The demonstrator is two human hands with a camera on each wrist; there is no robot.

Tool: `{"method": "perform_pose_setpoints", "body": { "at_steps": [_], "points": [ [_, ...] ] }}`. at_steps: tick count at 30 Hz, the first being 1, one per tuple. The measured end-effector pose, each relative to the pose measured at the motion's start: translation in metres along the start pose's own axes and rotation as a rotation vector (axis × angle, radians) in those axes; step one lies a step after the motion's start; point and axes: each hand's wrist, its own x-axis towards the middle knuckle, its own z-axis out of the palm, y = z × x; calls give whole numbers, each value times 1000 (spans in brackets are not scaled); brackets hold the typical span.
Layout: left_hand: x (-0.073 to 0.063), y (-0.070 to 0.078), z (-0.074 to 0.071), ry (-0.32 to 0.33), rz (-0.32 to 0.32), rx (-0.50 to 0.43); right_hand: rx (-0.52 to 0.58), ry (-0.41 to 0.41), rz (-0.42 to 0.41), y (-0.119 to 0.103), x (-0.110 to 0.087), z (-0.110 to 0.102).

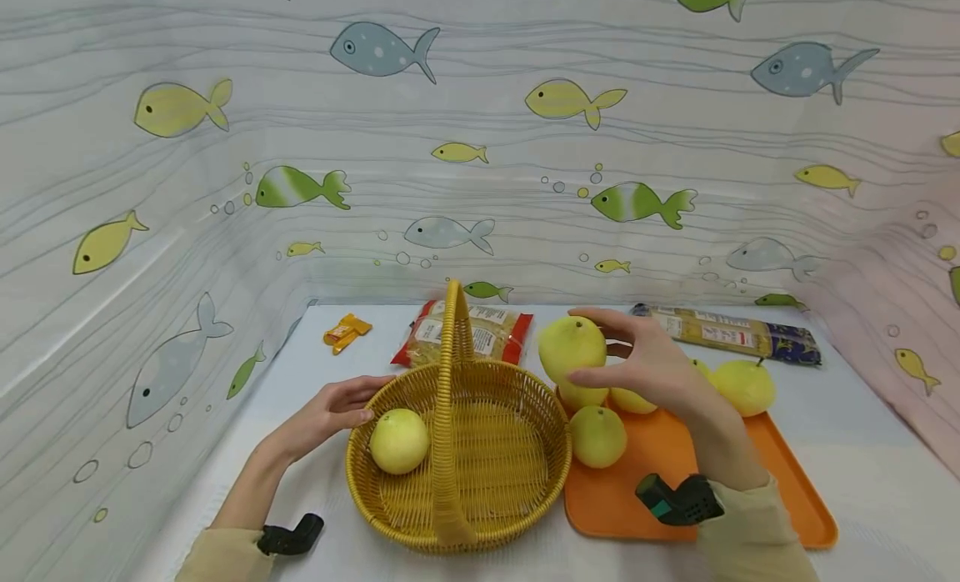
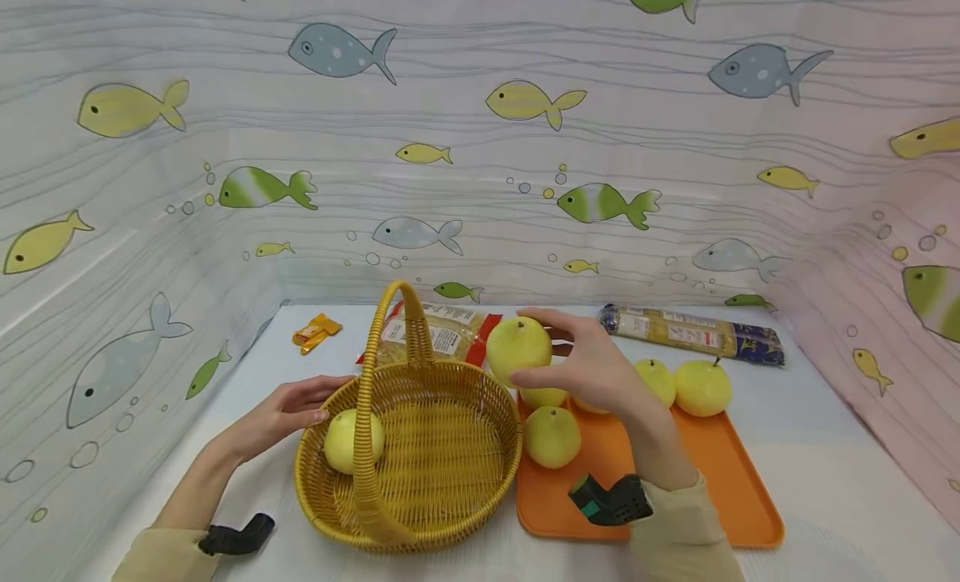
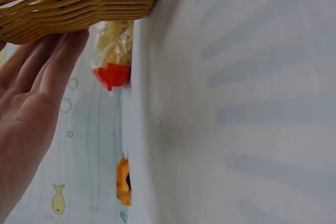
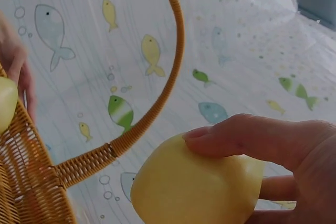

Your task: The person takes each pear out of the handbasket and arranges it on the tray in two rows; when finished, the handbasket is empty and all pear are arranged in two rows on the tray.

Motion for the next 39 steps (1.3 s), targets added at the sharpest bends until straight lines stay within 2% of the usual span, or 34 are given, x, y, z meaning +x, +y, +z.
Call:
{"method": "perform_pose_setpoints", "body": {
  "at_steps": [5,13,23,28,34,39],
  "points": [
    [-1,-1,2,-4,2,0,-13,14,-6,8,-9,-15],
    [1,0,2,-3,1,6,-143,34,-28,19,-24,-34],
    [3,-3,3,-9,6,-11,-126,52,18,38,-45,-48],
    [3,-2,2,-6,6,-3,-137,96,21,49,-54,-54],
    [2,-2,1,-14,24,-2,-158,99,34,59,-59,-59],
    [2,-2,1,-15,13,-8,-168,90,82,68,-61,-61]
  ]
}}
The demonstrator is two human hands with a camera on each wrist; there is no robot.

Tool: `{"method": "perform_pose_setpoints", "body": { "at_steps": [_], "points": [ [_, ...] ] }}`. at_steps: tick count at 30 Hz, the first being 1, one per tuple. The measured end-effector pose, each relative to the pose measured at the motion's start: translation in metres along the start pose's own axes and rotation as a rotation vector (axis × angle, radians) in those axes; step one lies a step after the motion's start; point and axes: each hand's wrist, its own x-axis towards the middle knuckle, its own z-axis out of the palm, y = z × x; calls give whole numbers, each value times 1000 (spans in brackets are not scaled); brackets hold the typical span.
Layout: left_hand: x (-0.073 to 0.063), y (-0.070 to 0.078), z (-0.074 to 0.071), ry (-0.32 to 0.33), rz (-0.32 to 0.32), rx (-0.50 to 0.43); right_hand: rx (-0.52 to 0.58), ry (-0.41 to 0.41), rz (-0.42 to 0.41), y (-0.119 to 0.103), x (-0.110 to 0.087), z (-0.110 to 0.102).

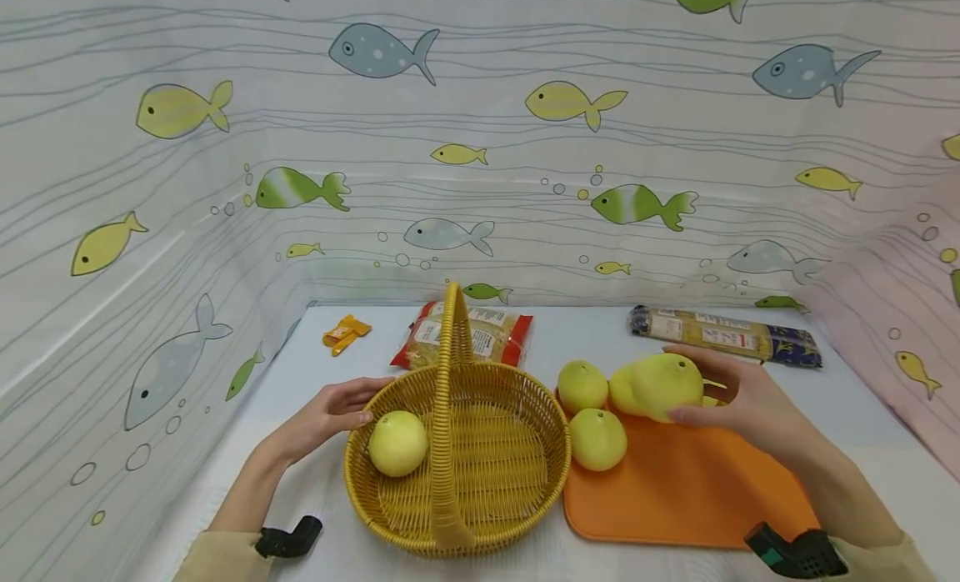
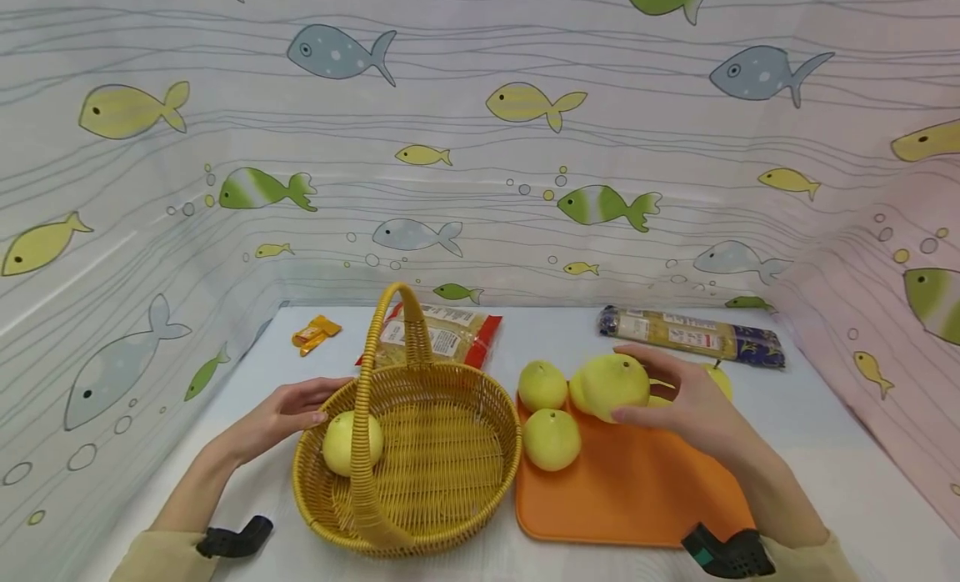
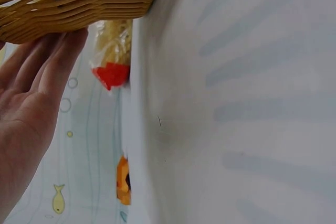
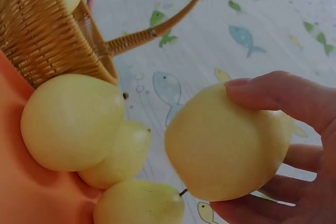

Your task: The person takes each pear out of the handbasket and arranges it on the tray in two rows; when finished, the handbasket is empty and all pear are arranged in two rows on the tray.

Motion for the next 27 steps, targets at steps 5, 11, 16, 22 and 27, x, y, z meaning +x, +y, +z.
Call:
{"method": "perform_pose_setpoints", "body": {
  "at_steps": [5,11,16,22,27],
  "points": [
    [0,0,1,13,-3,7,-2,-17,1,8,1,-2],
    [-1,1,1,13,1,11,3,-53,6,20,3,-3],
    [-1,2,1,17,-6,9,6,-121,0,28,4,-4],
    [0,2,1,19,-6,10,22,-175,-27,37,4,-5],
    [-1,2,2,17,-4,13,49,-248,-54,47,6,-2]
  ]
}}
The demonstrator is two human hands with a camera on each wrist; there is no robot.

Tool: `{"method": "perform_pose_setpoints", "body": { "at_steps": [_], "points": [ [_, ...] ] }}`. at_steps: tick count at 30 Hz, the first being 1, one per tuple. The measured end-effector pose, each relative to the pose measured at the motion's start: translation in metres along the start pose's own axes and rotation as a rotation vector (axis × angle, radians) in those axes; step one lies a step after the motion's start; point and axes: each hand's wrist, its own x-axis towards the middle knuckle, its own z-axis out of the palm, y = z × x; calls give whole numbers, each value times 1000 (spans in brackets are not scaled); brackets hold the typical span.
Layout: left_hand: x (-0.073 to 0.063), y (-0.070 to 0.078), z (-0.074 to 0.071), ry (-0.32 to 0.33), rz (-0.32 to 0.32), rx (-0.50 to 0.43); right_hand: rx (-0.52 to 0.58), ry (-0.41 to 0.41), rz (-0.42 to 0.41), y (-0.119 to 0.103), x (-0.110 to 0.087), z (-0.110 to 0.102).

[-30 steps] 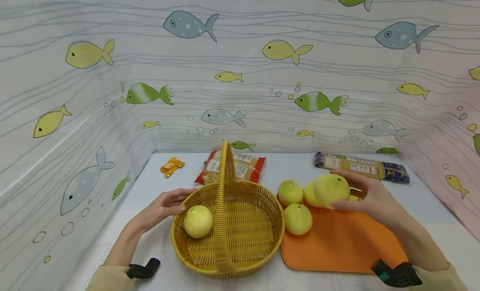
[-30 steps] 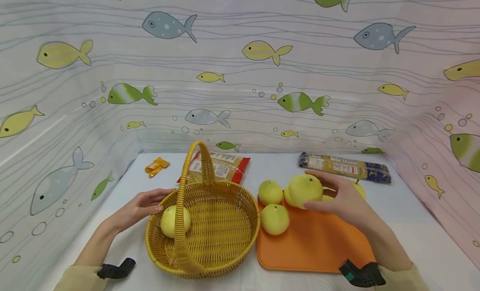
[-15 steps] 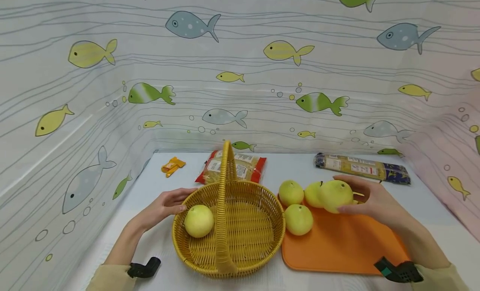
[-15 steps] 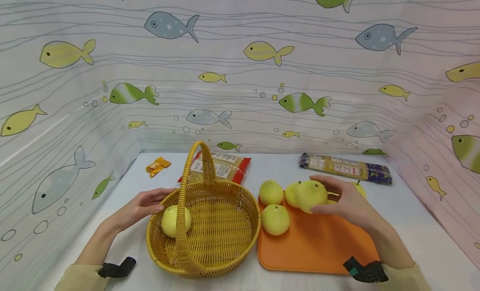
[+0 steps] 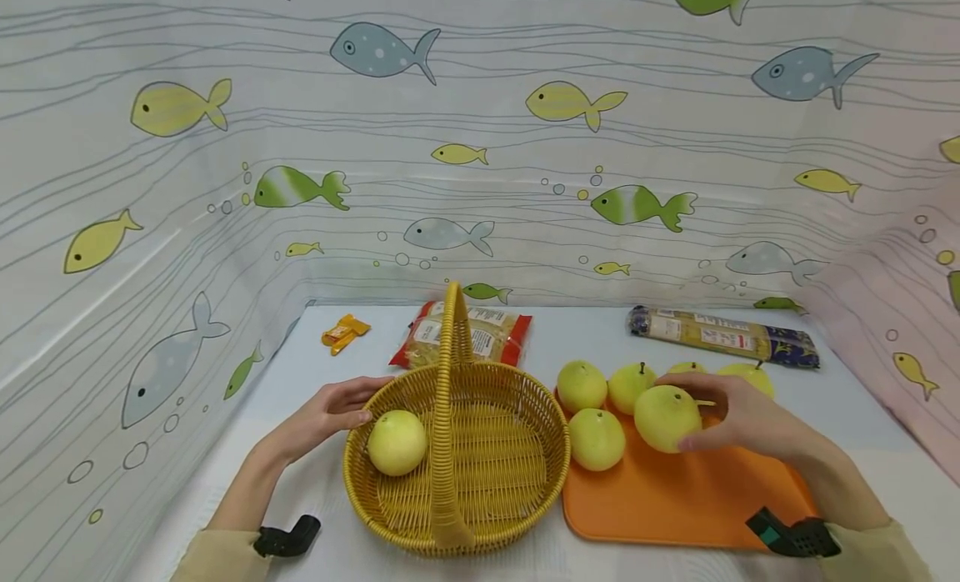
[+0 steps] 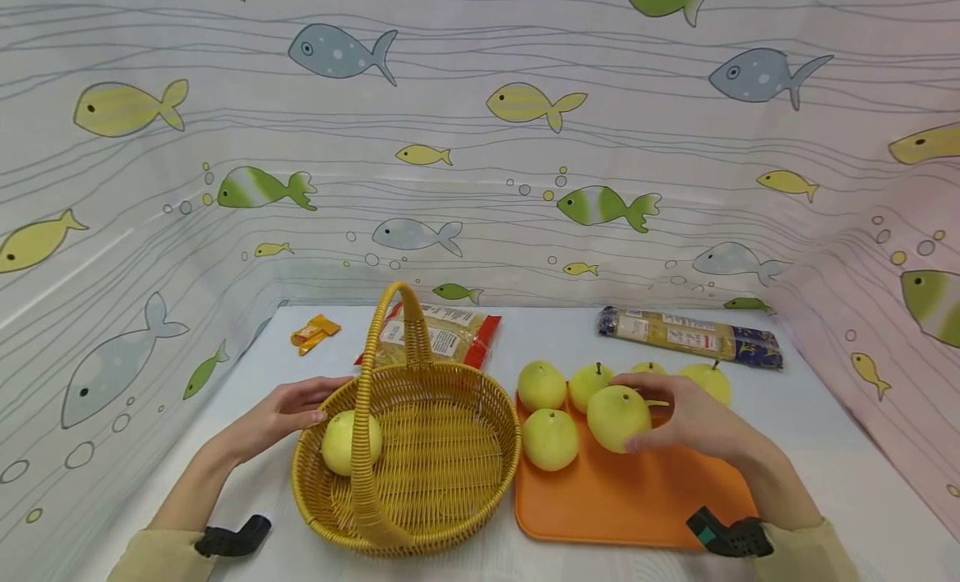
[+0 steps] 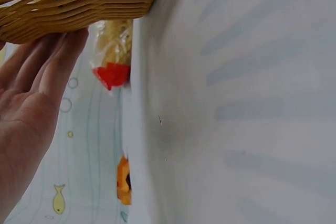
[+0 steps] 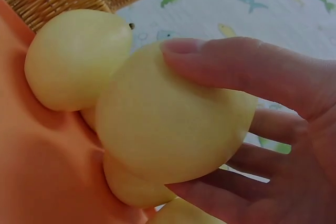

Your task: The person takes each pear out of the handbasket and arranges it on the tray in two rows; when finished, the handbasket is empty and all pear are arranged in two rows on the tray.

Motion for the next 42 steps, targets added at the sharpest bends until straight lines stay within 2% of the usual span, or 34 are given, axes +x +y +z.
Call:
{"method": "perform_pose_setpoints", "body": {
  "at_steps": [7,12,19,24,27,34,38,42],
  "points": [
    [-1,-1,0,0,-2,-3,24,-174,-15,7,3,4],
    [0,-2,1,2,-1,5,40,-250,-2,14,4,7],
    [0,-1,1,3,4,12,55,-292,-5,25,6,10],
    [0,-1,1,3,3,11,56,-318,16,24,6,9],
    [0,0,0,3,5,6,63,-355,33,22,5,7],
    [0,-1,0,-5,16,3,91,-428,14,28,1,1],
    [0,0,0,-6,17,3,107,-431,35,31,1,-1],
    [0,0,0,-13,24,0,74,-389,76,29,1,-1]
  ]
}}
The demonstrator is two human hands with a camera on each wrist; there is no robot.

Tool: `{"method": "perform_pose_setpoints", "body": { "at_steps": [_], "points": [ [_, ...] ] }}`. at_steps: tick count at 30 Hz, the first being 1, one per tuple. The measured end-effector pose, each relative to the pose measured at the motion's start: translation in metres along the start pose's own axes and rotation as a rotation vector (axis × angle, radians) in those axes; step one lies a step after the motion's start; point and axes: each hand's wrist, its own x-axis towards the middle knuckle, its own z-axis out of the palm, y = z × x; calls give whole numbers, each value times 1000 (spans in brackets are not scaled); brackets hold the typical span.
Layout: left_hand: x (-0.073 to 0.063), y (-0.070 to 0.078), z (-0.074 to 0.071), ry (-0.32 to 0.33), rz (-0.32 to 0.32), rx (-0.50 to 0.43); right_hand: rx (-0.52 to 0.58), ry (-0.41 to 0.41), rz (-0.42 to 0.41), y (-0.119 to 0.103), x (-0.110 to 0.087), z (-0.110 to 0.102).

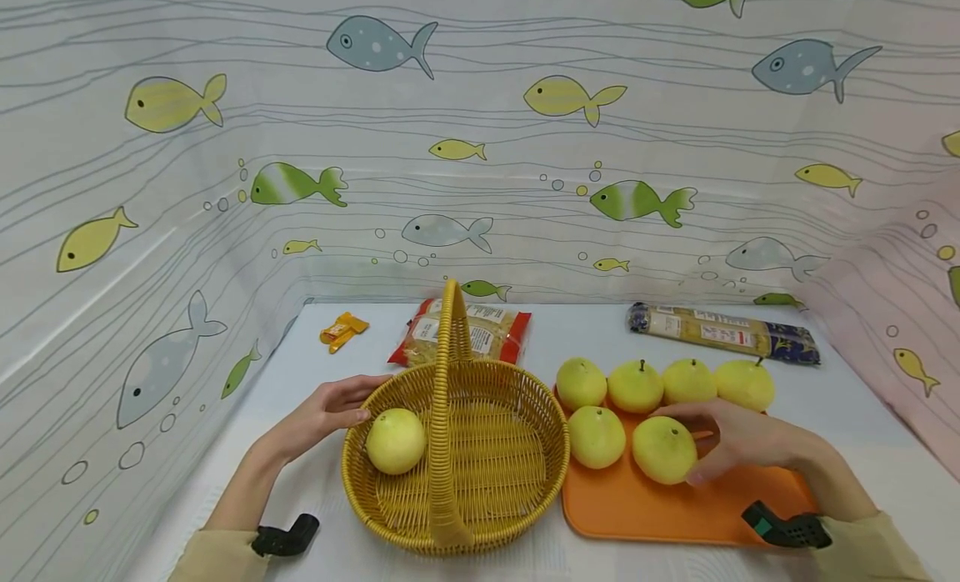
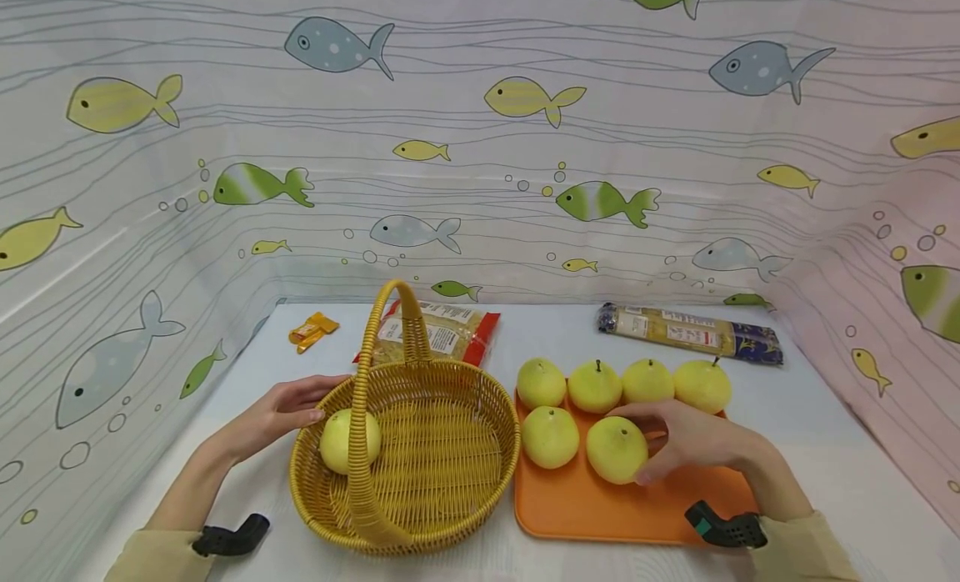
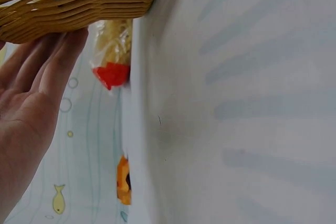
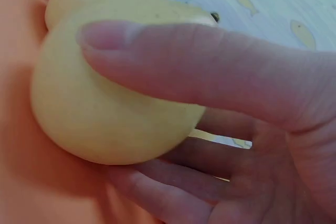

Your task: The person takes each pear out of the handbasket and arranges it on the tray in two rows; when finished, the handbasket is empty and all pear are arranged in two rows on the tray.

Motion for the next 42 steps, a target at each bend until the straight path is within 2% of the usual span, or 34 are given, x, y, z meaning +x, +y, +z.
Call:
{"method": "perform_pose_setpoints", "body": {
  "at_steps": [7,14,17,25,42],
  "points": [
    [0,-1,0,4,0,5,7,71,39,-3,3,2],
    [0,-2,-1,8,-6,14,123,35,33,-2,0,0],
    [1,-3,-1,5,-6,14,133,29,33,-2,-1,0],
    [0,-3,-1,11,-5,18,69,53,6,-1,3,1],
    [0,-4,-1,7,1,8,93,57,15,3,4,1]
  ]
}}
